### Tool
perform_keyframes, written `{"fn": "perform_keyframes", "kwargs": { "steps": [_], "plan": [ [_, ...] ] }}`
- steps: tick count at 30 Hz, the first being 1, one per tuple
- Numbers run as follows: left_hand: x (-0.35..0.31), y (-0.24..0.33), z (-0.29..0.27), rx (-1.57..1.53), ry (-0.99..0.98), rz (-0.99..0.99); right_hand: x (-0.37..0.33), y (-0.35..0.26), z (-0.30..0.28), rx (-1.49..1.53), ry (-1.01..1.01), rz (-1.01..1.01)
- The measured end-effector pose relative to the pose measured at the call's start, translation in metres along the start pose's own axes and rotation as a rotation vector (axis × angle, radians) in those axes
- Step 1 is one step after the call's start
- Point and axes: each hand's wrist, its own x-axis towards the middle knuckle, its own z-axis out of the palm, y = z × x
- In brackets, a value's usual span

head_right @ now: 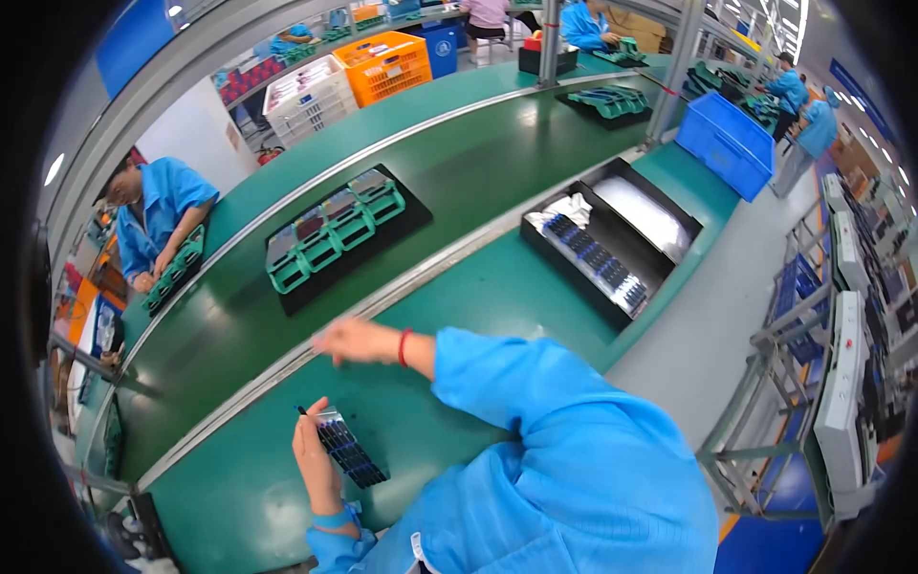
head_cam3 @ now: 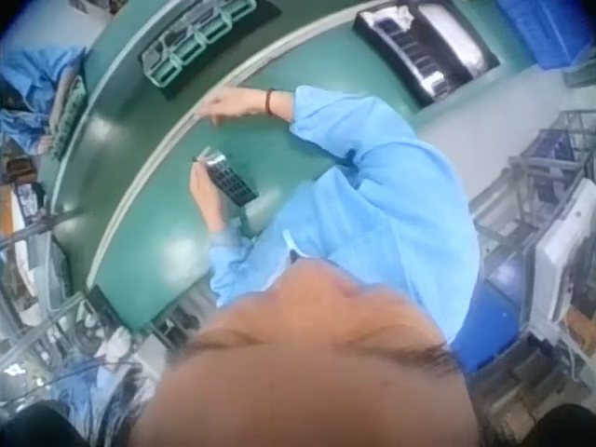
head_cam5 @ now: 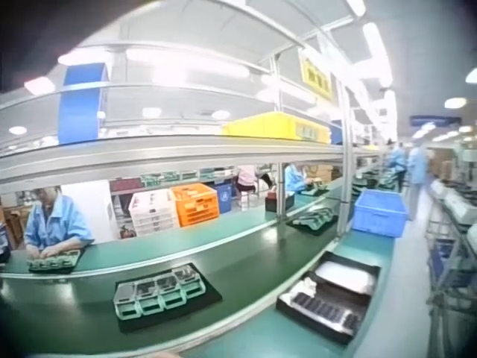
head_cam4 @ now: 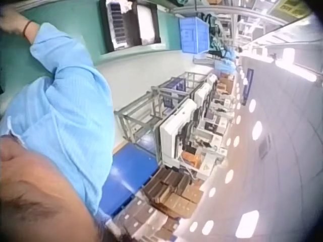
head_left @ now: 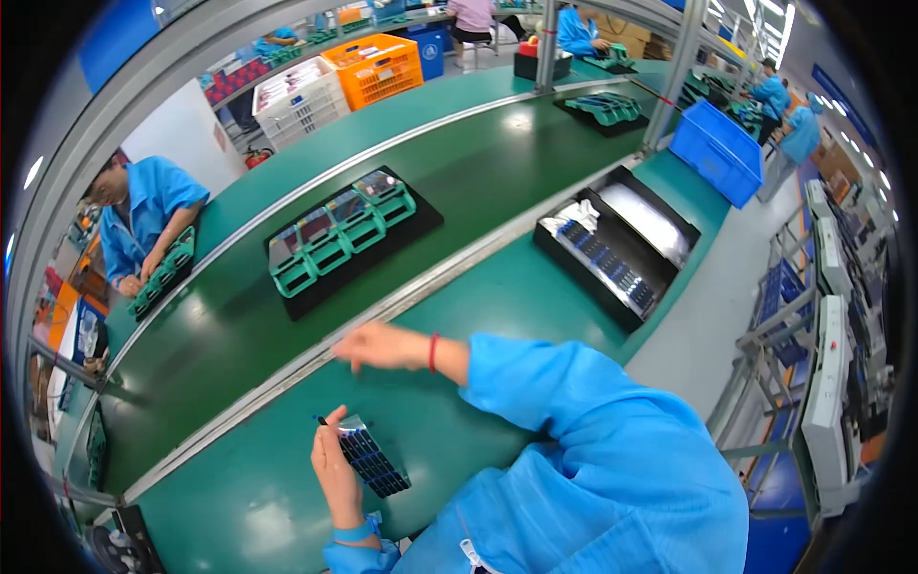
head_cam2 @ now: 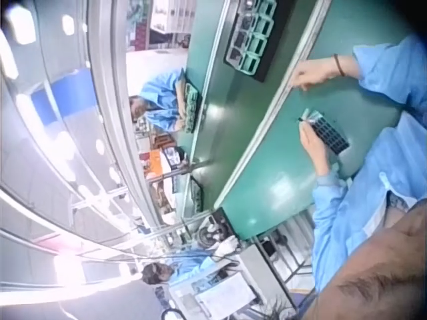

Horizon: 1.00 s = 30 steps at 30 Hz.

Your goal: The person assembles keypad buttons and internal components into handheld device housings by hand, taking parts from a component tray and fitting them into the plastic casings on a factory assembly line.

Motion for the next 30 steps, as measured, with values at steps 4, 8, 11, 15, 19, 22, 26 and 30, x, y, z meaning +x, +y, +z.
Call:
{"fn": "perform_keyframes", "kwargs": {
  "steps": [4, 8, 11, 15, 19, 22, 26, 30],
  "plan": [
    [0.008, -0.003, 0.026, -0.035, -0.072, 0.041, -0.076, -0.019, 0.031, -0.064, -0.023, -0.085],
    [0.016, -0.012, 0.055, 0.012, -0.17, 0.05, -0.092, 0.012, 0.014, 0.109, 0.168, -0.195],
    [0.019, -0.011, 0.071, -0.124, -0.167, -0.008, -0.097, 0.022, 0.002, 0.329, 0.194, -0.177],
    [0.023, -0.024, 0.066, -0.02, -0.196, -0.012, -0.097, 0.028, 0.0, 0.231, 0.195, -0.234],
    [0.026, -0.027, 0.068, -0.235, -0.094, -0.05, -0.09, 0.027, -0.007, 0.212, 0.359, -0.221],
    [0.027, -0.026, 0.076, -0.251, -0.087, -0.056, -0.087, 0.034, -0.013, 0.074, 0.379, -0.167],
    [0.027, -0.031, 0.078, -0.235, -0.082, -0.033, -0.098, 0.026, -0.012, 0.042, 0.26, -0.22],
    [0.027, -0.039, 0.073, -0.138, -0.111, 0.003, -0.1, 0.032, -0.006, 0.099, 0.176, -0.277]
  ]
}}
